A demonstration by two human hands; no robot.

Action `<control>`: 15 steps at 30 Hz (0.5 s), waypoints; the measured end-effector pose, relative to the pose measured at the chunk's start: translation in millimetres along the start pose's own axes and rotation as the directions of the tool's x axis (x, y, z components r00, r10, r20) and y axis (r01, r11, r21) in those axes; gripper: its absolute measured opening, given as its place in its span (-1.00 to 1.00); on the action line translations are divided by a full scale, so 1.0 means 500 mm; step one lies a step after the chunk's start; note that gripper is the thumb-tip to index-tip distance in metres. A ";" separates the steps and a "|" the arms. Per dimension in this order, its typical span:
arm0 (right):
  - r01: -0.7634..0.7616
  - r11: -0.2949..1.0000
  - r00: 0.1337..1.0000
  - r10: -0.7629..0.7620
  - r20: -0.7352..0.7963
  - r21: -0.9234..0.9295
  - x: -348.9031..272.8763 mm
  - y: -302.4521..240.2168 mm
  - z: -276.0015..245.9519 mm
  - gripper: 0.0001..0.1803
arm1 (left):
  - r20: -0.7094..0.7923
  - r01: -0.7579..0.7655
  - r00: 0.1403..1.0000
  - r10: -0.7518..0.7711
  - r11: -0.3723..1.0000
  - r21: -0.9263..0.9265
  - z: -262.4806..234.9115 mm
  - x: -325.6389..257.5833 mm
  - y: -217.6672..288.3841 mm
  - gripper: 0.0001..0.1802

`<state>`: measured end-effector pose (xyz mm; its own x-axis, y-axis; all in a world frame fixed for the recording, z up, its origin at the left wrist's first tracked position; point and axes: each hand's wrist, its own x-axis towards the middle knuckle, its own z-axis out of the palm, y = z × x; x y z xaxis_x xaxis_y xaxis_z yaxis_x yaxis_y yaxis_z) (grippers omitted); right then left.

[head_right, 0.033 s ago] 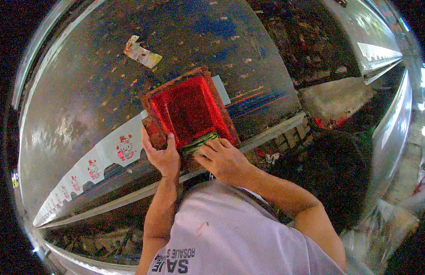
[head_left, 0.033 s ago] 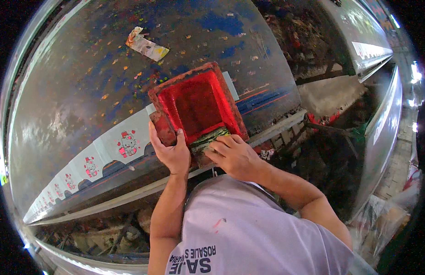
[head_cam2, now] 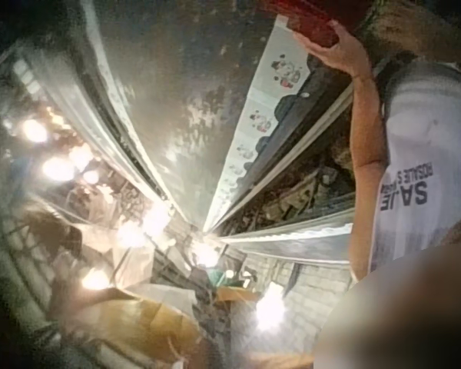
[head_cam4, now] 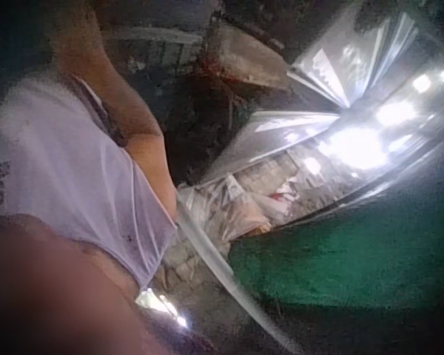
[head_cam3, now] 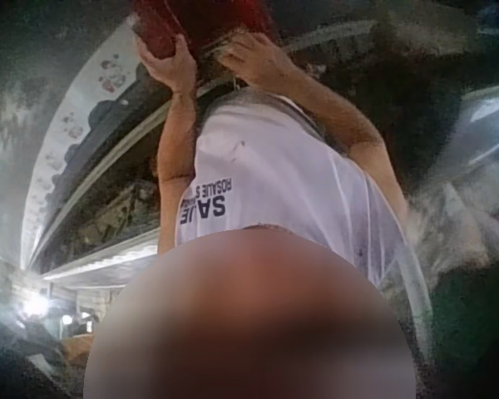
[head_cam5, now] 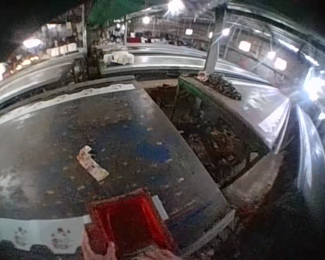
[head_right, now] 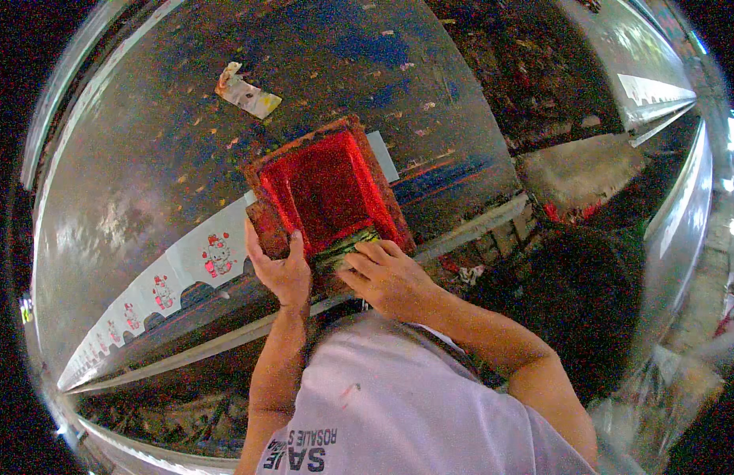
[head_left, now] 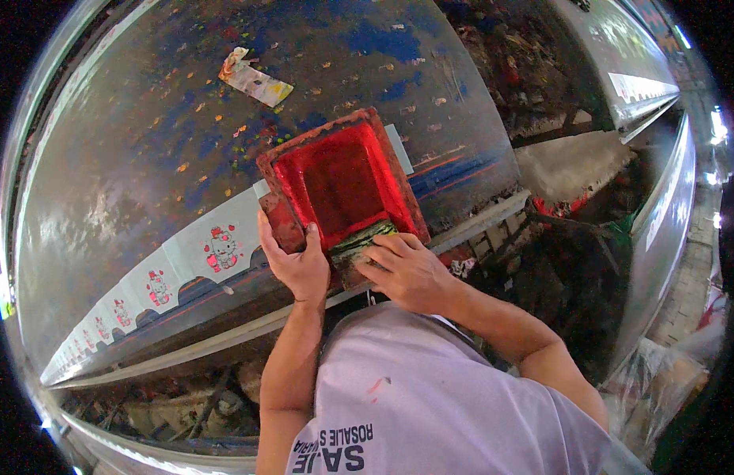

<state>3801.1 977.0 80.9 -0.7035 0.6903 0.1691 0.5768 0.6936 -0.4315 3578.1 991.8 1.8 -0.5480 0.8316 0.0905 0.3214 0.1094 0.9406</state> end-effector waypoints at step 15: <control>-0.022 0.989 0.907 0.081 -0.413 0.147 -0.065 0.103 -0.035 -0.62 | -0.575 0.096 0.817 0.043 0.973 0.209 -0.516 0.052 0.077 -0.12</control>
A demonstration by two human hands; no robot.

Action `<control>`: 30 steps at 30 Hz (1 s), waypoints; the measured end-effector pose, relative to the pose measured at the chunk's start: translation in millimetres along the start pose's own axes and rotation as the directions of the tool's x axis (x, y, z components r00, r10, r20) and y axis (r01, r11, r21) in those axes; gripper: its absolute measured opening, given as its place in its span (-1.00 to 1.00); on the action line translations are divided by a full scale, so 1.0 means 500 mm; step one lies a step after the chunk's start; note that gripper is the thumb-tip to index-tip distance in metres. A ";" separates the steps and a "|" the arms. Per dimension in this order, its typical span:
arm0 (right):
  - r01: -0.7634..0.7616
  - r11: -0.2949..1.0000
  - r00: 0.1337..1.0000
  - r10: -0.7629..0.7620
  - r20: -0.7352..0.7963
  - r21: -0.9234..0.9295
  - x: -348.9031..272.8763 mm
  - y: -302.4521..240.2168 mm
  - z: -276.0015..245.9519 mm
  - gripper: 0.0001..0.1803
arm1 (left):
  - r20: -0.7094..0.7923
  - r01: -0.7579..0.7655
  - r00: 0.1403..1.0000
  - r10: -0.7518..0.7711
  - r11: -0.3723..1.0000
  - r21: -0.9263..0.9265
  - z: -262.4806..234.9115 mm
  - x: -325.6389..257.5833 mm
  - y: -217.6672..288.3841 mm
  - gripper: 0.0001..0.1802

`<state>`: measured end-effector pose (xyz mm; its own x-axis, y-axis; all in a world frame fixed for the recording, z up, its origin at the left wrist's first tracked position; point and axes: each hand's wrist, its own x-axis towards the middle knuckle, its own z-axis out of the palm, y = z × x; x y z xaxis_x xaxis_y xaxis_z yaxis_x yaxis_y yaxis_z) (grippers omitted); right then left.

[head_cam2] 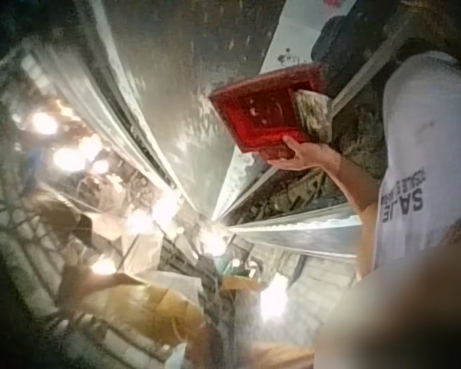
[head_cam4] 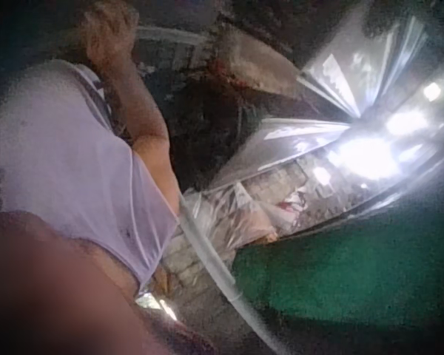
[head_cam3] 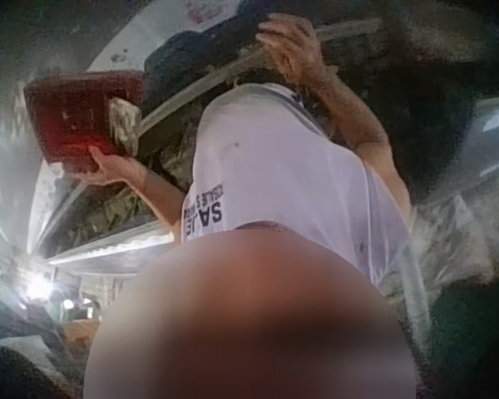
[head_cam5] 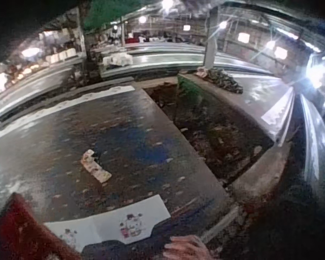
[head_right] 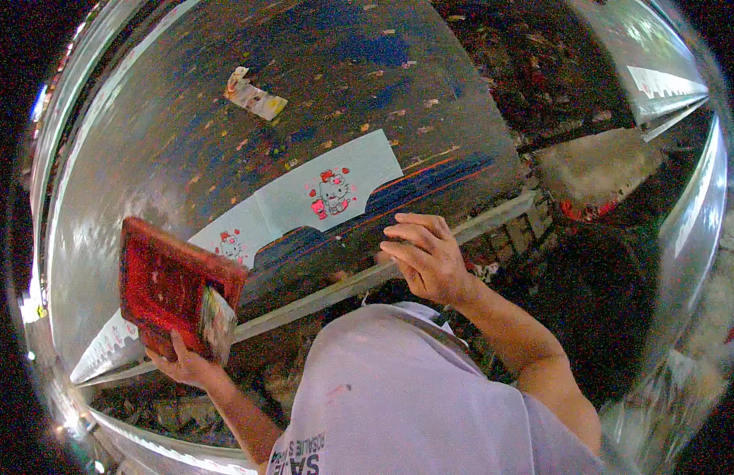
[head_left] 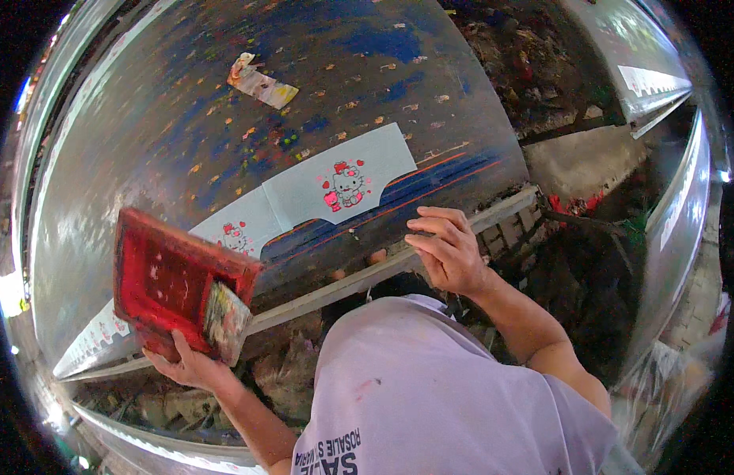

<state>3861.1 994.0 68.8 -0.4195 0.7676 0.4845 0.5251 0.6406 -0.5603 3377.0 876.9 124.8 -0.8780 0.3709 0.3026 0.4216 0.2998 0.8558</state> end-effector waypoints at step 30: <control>0.106 -0.732 0.785 -0.354 -0.508 0.673 0.399 -1.005 0.327 -0.26 | -0.613 0.239 0.767 -0.187 0.971 0.004 -0.588 -0.075 -0.324 -0.07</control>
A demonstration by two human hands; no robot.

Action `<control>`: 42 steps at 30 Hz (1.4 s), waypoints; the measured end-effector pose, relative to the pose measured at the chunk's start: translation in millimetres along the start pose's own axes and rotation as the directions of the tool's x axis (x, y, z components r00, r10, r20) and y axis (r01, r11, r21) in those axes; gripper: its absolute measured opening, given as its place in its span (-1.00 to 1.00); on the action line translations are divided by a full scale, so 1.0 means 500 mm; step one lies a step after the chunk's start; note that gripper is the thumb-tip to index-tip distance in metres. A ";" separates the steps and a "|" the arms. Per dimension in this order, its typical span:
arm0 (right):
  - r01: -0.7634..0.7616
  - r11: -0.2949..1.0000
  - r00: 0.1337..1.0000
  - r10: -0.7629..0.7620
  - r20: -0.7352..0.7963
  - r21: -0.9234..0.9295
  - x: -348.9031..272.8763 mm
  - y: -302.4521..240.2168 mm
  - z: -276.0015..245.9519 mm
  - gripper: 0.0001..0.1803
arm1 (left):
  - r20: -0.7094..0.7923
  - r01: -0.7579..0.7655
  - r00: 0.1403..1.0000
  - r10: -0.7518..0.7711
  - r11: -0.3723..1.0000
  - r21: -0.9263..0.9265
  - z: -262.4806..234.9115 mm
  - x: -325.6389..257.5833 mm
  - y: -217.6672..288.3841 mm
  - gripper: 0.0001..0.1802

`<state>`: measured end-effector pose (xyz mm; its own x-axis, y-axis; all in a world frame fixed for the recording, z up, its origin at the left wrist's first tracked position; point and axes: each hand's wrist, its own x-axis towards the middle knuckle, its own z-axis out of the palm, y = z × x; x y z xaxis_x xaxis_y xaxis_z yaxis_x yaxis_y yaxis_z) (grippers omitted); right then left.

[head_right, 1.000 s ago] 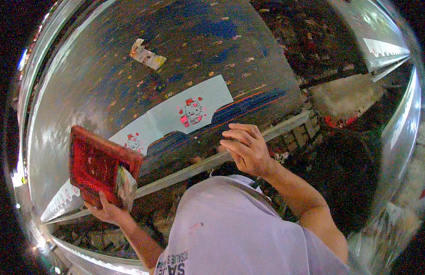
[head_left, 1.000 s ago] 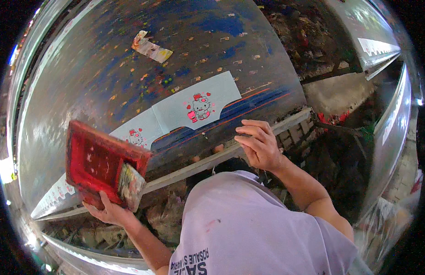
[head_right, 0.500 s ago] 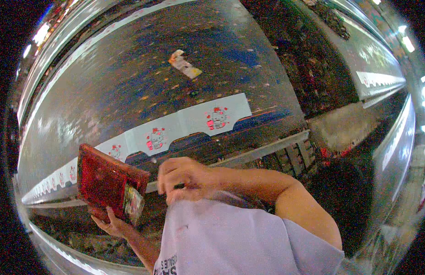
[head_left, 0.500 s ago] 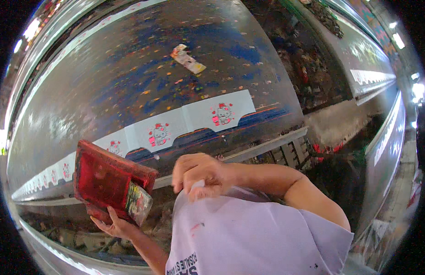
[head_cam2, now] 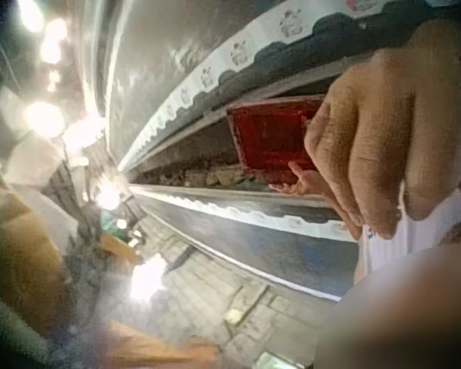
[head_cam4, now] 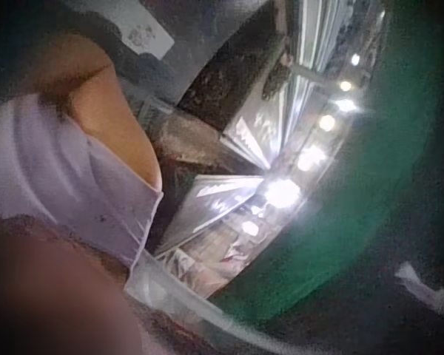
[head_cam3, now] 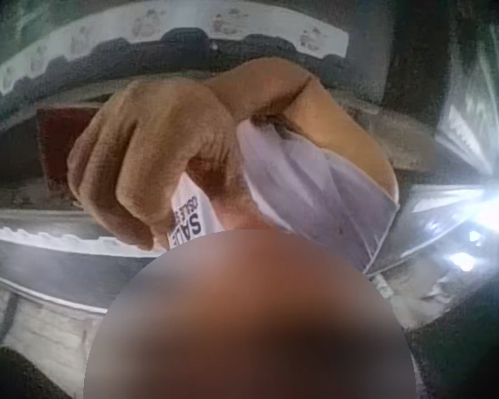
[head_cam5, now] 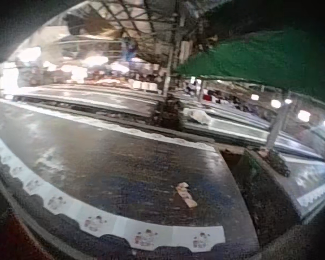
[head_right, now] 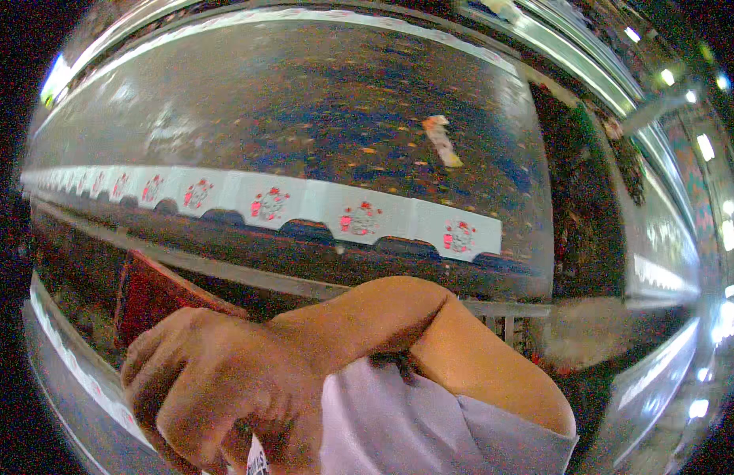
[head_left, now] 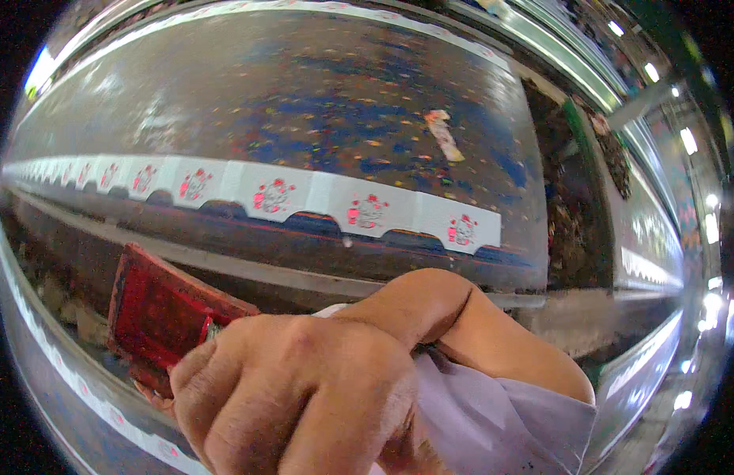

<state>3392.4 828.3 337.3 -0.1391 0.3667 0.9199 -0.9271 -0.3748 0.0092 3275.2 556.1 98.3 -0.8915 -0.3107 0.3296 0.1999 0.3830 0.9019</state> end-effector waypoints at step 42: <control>-0.774 0.585 0.035 0.422 0.906 -0.242 -0.549 1.177 0.115 -0.87 | -0.952 0.122 0.137 -0.273 0.959 -0.257 -0.370 0.121 -0.156 0.14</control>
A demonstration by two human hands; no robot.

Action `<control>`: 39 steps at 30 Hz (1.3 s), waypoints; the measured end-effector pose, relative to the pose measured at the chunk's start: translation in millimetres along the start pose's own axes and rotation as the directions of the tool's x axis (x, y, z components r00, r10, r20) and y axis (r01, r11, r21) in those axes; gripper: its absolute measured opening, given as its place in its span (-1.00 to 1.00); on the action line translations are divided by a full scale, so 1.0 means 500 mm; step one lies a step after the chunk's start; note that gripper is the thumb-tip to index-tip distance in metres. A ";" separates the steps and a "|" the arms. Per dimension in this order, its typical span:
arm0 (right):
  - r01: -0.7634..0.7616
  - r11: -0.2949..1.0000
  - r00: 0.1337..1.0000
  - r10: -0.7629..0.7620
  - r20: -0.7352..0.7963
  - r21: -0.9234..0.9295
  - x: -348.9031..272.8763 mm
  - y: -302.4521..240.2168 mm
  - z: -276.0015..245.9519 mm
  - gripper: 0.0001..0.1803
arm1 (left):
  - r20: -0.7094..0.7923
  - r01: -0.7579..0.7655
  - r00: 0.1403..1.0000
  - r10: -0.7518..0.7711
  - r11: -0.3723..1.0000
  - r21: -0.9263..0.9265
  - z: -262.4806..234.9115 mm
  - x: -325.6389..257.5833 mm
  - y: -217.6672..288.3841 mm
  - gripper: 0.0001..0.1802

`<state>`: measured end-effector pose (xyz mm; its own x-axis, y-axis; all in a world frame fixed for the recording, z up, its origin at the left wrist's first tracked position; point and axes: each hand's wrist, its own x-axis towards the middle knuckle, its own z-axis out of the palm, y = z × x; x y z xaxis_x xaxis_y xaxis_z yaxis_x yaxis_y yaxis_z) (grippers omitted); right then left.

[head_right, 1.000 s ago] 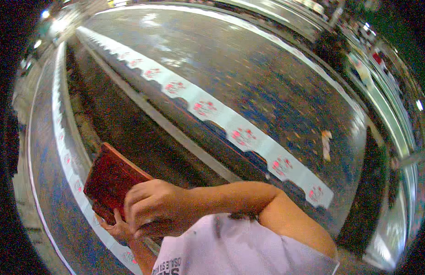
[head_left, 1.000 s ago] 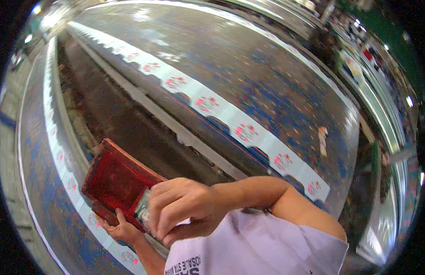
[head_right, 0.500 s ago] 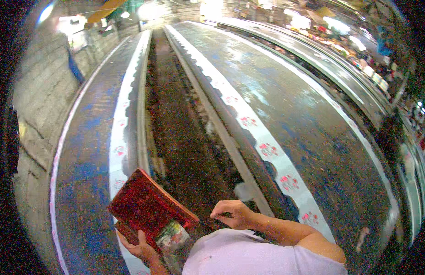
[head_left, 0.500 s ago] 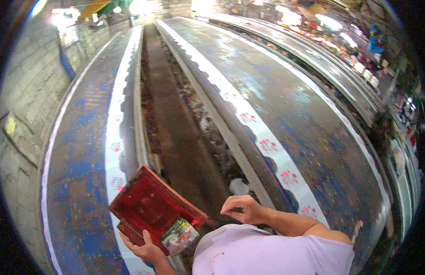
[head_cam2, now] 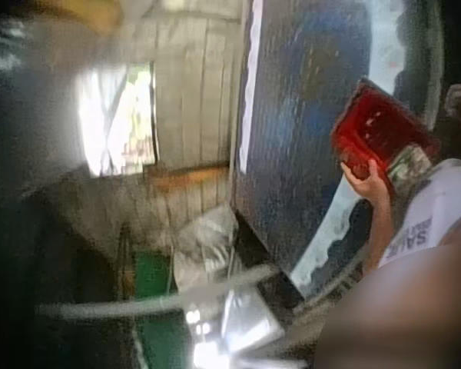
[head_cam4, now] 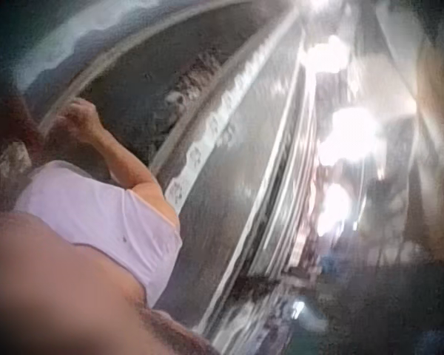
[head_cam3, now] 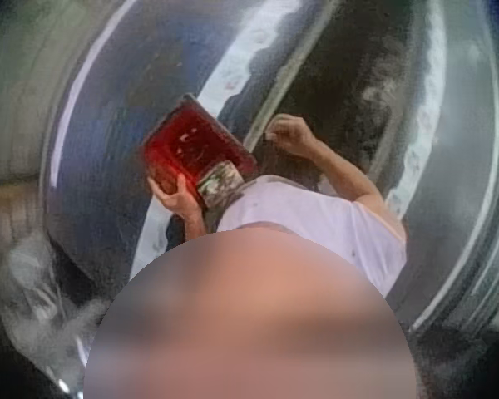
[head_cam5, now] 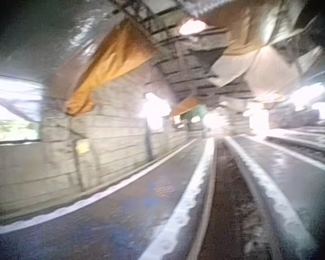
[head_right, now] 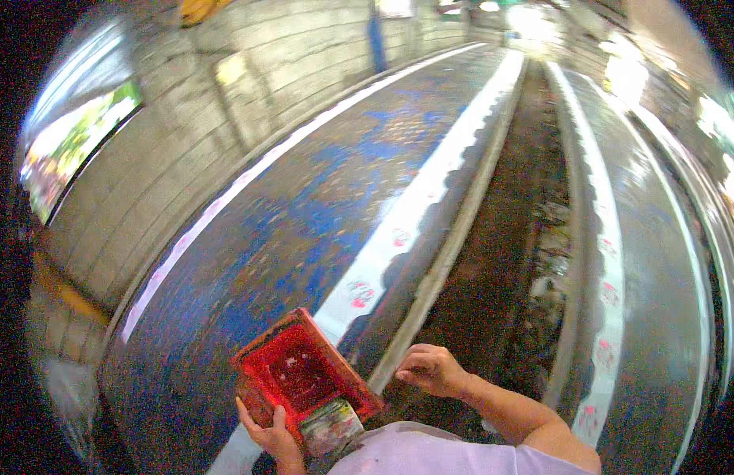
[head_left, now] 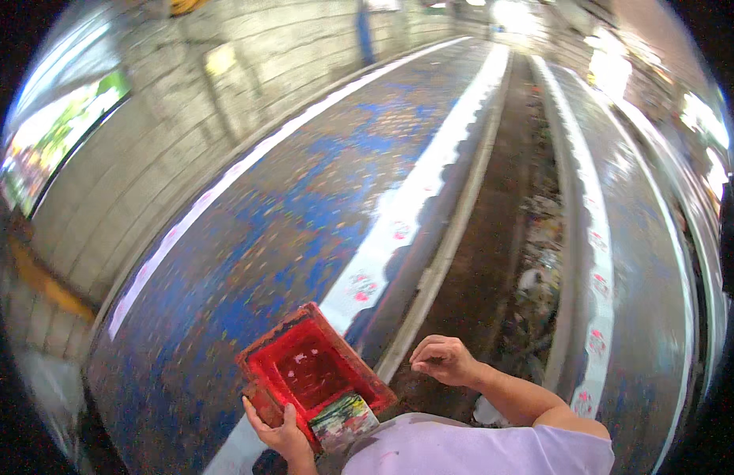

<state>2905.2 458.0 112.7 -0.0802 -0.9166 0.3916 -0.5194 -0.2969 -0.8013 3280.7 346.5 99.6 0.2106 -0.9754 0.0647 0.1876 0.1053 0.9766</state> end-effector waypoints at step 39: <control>0.523 0.587 0.190 -0.787 0.586 0.618 0.081 -0.441 1.006 -0.69 | -0.900 0.114 0.127 0.417 0.895 0.431 -0.906 -0.506 0.140 0.13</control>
<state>3444.6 351.5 77.8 0.8926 -0.0974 0.4401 0.1794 -0.8190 -0.5450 3675.2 688.1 58.6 0.9684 0.0939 0.2311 -0.2217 -0.1003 0.9699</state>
